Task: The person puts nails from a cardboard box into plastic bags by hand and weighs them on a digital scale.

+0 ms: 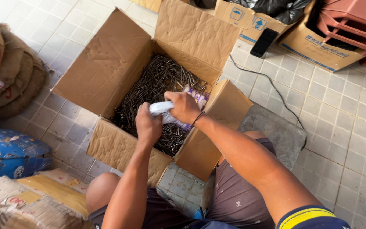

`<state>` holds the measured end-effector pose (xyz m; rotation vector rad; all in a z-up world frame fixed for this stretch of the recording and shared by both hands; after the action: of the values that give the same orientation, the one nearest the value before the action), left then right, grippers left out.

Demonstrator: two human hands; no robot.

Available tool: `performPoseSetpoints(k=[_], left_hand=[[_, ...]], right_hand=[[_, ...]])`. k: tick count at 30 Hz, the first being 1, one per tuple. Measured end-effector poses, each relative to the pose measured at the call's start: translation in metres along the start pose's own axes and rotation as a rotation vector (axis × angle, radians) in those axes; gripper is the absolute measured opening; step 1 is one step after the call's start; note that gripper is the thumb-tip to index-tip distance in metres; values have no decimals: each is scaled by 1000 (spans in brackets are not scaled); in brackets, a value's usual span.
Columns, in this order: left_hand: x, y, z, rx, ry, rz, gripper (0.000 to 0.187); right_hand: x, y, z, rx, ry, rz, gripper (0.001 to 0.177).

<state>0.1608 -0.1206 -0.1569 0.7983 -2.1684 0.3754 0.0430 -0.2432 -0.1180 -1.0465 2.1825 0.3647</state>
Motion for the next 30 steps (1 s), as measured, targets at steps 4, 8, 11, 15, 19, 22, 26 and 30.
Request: performPoseSetpoints(k=[4,8,11,15,19,22,26,30], left_hand=[[4,5,-3,62,-126,74,32],[5,5,-1,89,-191,23,32],[10,12,-5,46,-113,-35,34],[-9,3,-6,-64,208,-230,29],[-21,-3,-11,5,180,-255,22],[-31,-7,-8,46,243,-299,19],[-34,-3,1,34,176,-336,21],[-24,12,9,-54,300,-381,19]], right_hand=[[6,-1,-11,62,37,65,10],[2,3,-25,204,171,50,16],[7,4,-25,194,274,1,22],[9,3,-2,4,379,-71,46],[-14,11,1,-91,385,-258,61],[-43,27,2,72,356,-611,42],[-33,33,30,-104,-13,-515,38],[-6,20,46,-147,6,-264,48]])
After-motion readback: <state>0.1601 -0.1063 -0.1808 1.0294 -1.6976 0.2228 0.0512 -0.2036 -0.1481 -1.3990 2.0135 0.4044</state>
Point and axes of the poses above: each hand's wrist, its own y-axis away from the middle knuckle, its own z-axis out of the palm, x = y × z, the point moved 5 cm from there along -y, towards the middle knuckle, and after that the axes turned 1 degree about -y, right-handed, at the moved point
